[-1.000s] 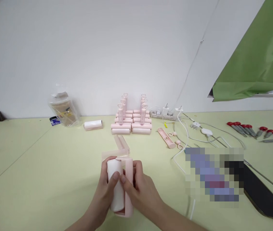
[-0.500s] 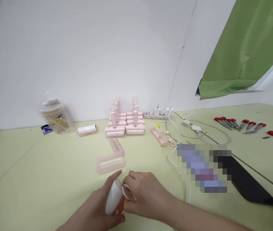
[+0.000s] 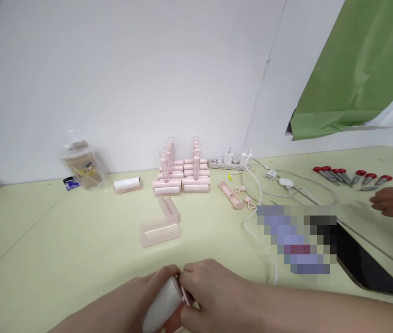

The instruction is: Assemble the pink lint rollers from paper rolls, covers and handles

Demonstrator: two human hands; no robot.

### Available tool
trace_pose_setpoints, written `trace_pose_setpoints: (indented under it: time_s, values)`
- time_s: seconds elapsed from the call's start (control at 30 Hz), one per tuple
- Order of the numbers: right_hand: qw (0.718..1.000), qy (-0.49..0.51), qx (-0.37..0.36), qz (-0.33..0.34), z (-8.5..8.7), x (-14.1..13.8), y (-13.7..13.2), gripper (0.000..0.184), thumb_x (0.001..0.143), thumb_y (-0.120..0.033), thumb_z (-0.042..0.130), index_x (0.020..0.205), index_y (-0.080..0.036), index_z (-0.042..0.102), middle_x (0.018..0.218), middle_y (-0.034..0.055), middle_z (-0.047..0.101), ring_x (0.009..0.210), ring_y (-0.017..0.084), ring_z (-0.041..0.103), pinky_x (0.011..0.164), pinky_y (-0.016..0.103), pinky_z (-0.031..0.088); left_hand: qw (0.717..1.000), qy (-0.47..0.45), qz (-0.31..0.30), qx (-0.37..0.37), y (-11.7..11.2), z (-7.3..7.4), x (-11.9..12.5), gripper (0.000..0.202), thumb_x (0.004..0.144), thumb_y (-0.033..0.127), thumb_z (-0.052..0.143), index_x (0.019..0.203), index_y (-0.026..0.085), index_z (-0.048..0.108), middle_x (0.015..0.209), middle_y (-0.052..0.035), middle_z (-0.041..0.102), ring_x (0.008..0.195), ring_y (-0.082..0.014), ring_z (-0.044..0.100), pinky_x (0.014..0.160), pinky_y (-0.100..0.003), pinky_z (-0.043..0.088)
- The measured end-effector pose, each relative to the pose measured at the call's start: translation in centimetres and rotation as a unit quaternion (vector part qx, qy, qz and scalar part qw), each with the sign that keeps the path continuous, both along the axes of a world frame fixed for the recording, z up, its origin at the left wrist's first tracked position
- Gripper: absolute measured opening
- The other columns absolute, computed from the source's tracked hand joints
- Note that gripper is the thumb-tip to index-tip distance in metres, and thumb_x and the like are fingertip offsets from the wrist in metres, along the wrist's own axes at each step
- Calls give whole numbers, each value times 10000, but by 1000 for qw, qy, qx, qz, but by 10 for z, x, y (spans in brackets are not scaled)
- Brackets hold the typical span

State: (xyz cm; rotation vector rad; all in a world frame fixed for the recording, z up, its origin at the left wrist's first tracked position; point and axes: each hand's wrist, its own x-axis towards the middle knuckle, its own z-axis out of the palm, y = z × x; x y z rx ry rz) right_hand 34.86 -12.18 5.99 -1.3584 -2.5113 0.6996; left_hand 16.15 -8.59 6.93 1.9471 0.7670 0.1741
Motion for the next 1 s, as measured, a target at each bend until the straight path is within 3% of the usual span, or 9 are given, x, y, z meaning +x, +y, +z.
trace_pose_setpoints:
  time_s: [0.2, 0.3, 0.4, 0.53, 0.63, 0.73, 0.83, 0.93, 1.0]
  values:
    - [986, 102, -126, -33, 3, 1, -2, 99, 624, -131, 515, 576, -163, 435, 547, -55, 463, 474, 55, 389, 427, 152, 278, 1000, 25, 1, 15, -4, 13, 1, 338, 695, 272, 631, 1026, 315, 576, 874, -25, 670, 701, -228, 612, 542, -250, 372]
    - [965, 137, -220, -45, 8, 8, 2, 66, 662, -204, 579, 644, -164, 531, 568, -49, 493, 500, 67, 436, 450, 152, 337, 1000, 14, -1, 3, -2, 11, 0, 461, 698, 208, 612, 1125, 360, 528, 984, -17, 662, 816, -251, 617, 571, -254, 399]
    - [937, 198, -279, -67, 9, 16, 8, 187, 664, -298, 658, 785, -169, 594, 653, -29, 557, 604, 101, 509, 560, 190, 412, 1000, 22, 8, 9, 1, 4, -1, 650, 669, 177, 622, 1242, 398, 409, 1051, -13, 645, 845, -271, 612, 597, -273, 419]
    - [902, 318, -273, -101, 2, 23, 15, 369, 632, -325, 714, 940, -177, 576, 744, -8, 580, 722, 137, 545, 653, 239, 442, 999, -19, 45, -5, 2, -4, 4, 741, 644, 132, 592, 1286, 391, 328, 1069, -7, 627, 822, -247, 609, 640, -288, 445]
    - [875, 406, -251, -84, -9, 17, 17, 511, 629, -309, 728, 1069, -191, 496, 908, 25, 582, 863, 169, 549, 782, 306, 444, 975, -130, 175, -30, -3, -8, 15, 658, 669, 174, 590, 1259, 315, 337, 1093, -32, 591, 913, -233, 578, 733, -299, 453]
    - [859, 447, -233, -96, -22, 0, 16, 628, 600, -265, 757, 1131, -220, 424, 1036, 46, 552, 955, 192, 536, 829, 339, 446, 920, -242, 300, -73, -9, -14, 28, 619, 700, 287, 599, 1232, 244, 286, 1053, -74, 567, 903, -227, 565, 739, -308, 464]
    - [832, 490, -232, -114, -33, -12, 16, 533, 698, -280, 685, 1142, -239, 392, 1060, 60, 548, 915, 185, 558, 706, 301, 498, 915, -279, 280, -86, -4, -21, 27, 692, 731, 387, 563, 1286, 223, 183, 1111, -113, 506, 927, -239, 544, 779, -352, 455]
    - [817, 518, -216, -133, -36, -8, 24, 518, 714, -318, 668, 1127, -240, 365, 1037, 67, 573, 854, 189, 582, 595, 267, 502, 945, -247, 209, 47, 20, -31, 9, 886, 679, 392, 627, 1351, 212, 78, 1321, -136, 303, 1180, -277, 360, 983, -410, 291]
    - [822, 513, -180, -167, -33, 3, 32, 517, 719, -356, 656, 1124, -237, 358, 1054, 81, 573, 869, 206, 583, 582, 269, 500, 953, -171, 217, 125, 42, -43, -7, 934, 642, 383, 668, 1355, 222, 86, 1352, -114, 249, 1257, -275, 229, 1032, -426, 194]
